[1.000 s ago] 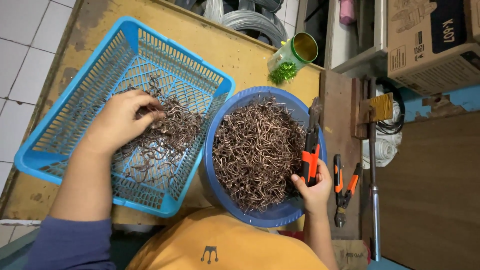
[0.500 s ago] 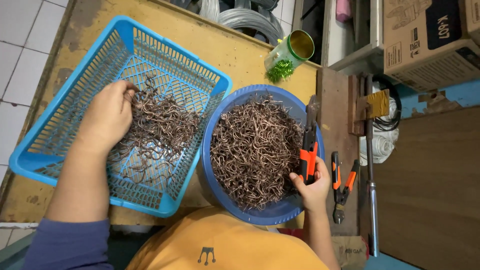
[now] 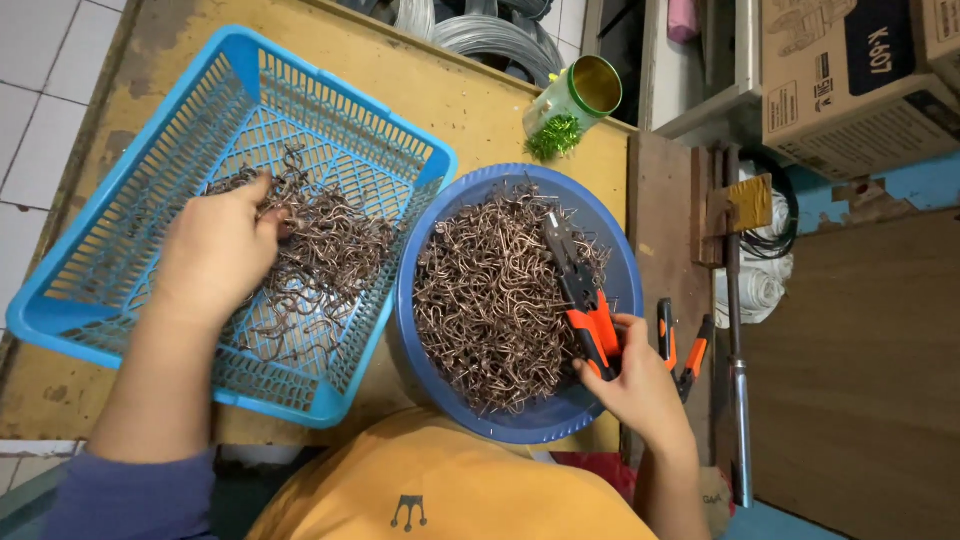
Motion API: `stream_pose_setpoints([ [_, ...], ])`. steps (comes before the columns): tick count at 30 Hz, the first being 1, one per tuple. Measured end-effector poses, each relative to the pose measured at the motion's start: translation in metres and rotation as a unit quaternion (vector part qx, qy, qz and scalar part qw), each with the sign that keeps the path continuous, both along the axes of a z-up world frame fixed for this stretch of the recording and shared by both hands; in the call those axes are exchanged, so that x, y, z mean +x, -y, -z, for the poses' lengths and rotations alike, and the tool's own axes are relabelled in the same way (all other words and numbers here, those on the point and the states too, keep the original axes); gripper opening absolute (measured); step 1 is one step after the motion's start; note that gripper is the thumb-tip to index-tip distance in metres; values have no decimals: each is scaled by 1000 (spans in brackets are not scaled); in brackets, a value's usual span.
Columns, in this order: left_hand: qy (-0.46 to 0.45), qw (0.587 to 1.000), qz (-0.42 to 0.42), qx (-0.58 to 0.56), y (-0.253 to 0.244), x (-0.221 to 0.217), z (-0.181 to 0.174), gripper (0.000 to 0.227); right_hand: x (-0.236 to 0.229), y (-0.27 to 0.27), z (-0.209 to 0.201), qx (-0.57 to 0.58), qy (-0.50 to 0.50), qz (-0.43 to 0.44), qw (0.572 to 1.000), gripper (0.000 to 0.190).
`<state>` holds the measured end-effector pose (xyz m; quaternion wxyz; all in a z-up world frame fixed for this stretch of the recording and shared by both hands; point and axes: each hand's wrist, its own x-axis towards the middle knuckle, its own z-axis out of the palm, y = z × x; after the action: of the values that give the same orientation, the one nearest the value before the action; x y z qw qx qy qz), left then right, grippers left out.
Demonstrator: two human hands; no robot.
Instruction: Cutting copper wires into smaller segments using hand-held wire cutters.
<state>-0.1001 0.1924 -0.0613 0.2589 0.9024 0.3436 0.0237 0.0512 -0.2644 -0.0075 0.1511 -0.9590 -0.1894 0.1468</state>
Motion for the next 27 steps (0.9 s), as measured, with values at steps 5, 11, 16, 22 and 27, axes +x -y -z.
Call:
stream_pose_setpoints([
  [5, 62, 997, 13, 38, 17, -2, 1, 28, 0, 3, 6, -15, 134, -57, 989, 68],
  [11, 155, 987, 19, -22, 33, 1, -9, 19, 5, 23, 33, 21, 193, -59, 979, 50],
  [16, 165, 985, 28, -46, 38, 7, -15, 15, 13, 30, 49, -49, 256, -115, 959, 34],
  [22, 169, 977, 15, -127, 32, 7, -17, 21, 23, 24, 35, -35, 153, -123, 980, 26],
  [27, 145, 941, -26, -303, 22, -3, -3, 32, 30, 27, 32, 95, 62, -73, 991, 28],
])
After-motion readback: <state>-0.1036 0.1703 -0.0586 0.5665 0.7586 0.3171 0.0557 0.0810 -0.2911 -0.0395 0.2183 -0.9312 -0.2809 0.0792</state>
